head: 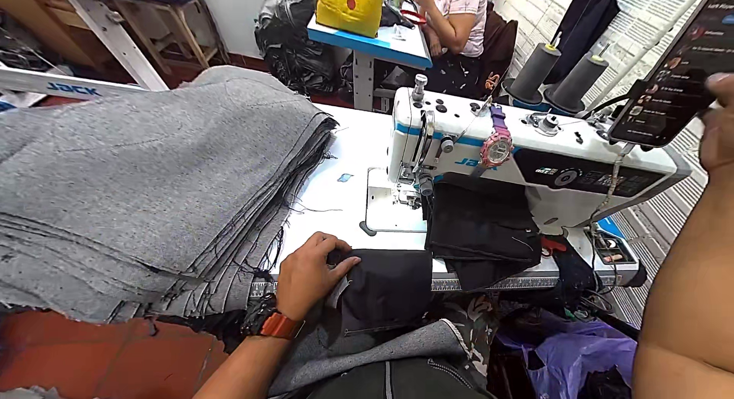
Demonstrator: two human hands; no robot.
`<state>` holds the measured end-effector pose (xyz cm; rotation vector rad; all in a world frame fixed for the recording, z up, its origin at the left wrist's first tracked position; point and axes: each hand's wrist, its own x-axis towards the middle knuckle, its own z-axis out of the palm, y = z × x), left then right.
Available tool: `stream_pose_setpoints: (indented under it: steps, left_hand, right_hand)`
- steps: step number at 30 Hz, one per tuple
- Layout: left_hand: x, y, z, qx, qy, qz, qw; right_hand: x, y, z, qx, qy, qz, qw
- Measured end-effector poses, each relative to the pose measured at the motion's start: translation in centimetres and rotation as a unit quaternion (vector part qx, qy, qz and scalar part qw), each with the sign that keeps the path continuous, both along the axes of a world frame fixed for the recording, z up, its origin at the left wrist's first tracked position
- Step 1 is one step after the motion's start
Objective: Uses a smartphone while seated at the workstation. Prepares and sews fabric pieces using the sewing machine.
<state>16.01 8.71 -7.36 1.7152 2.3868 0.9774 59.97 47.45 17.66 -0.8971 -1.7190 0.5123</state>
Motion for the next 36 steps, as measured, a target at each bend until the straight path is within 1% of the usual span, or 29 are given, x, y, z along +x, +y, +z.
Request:
stream_pose_setpoints:
  steps: [1,4,7,10,16,21,23,25,27,28,29,30,31,32,33,34,35,36]
  left_hand:
    - [0.0,0.0,-0.2,0.004,0.002,-0.001,1.000]
    - [-0.1,-0.1,-0.5,0.021,0.006,-0.004,1.000]
    - [-0.1,-0.1,-0.5,0.024,0.006,-0.008,1.000]
    - [-0.1,-0.2,-0.4,0.026,0.005,-0.006,1.000]
    - [-0.1,-0.2,-0.4,0.024,0.003,-0.006,1.000]
    - [-0.2,-0.2,-0.4,0.014,0.002,-0.004,1.000]
    - [-0.2,-0.2,-0.4,0.015,0.002,-0.005,1.000]
    - [-0.2,-0.2,-0.3,0.014,0.001,-0.008,1.000]
    - [-0.1,-0.1,0.1,0.011,-0.005,-0.014,1.000]
    - [0.0,0.1,0.3,0.005,-0.009,-0.017,1.000]
    - [0.0,0.5,0.4,-0.004,-0.010,-0.021,1.000]
    - [0.1,0.8,0.6,-0.013,-0.009,-0.026,1.000]
    - [0.2,1.3,0.7,-0.017,-0.009,-0.032,0.999]
    - [0.3,1.9,0.9,-0.022,-0.011,-0.037,0.999]
    - [0.5,2.6,1.1,-0.031,-0.014,-0.037,0.999]
    - [0.5,3.3,1.3,-0.043,-0.018,-0.030,0.998]
    - [0.5,3.8,1.4,-0.052,-0.023,-0.023,0.998]
    - [0.5,4.1,1.5,-0.050,-0.029,-0.016,0.998]
  right_hand:
    - [0.3,-0.3,-0.2,-0.026,-0.030,0.038,0.998]
    - [0.9,-2.8,-1.1,-0.029,-0.106,0.113,0.988]
    - [1.8,-3.8,-2.0,-0.042,-0.110,0.147,0.982]
    - [2.2,-4.0,-2.5,-0.047,-0.097,0.150,0.983]
    - [2.3,-3.2,-3.1,-0.021,-0.073,0.131,0.988]
    - [2.3,-3.8,-3.0,-0.036,-0.066,0.133,0.988]
    - [2.4,-4.2,-3.3,-0.027,-0.059,0.099,0.993]
    - [2.0,-5.3,-3.8,0.007,-0.047,-0.004,0.999]
    - [0.7,-7.5,-4.6,0.101,-0.043,-0.081,0.991]
    - [-0.5,-9.1,-5.1,0.160,-0.034,-0.095,0.982]
    - [-2.2,-11.1,-5.9,0.215,-0.022,-0.091,0.972]
    - [-4.4,-13.7,-6.9,0.245,-0.023,-0.069,0.967]
    - [-6.9,-16.7,-8.3,0.238,-0.053,-0.040,0.969]
    - [-9.3,-19.6,-10.0,0.202,-0.103,-0.001,0.974]
    - [-11.6,-22.2,-11.9,0.146,-0.177,0.039,0.973]
    - [-13.7,-24.3,-13.8,0.072,-0.272,0.074,0.957]
    - [-15.6,-25.9,-15.6,-0.002,-0.357,0.099,0.929]
    - [-17.0,-27.1,-17.5,-0.059,-0.413,0.109,0.902]
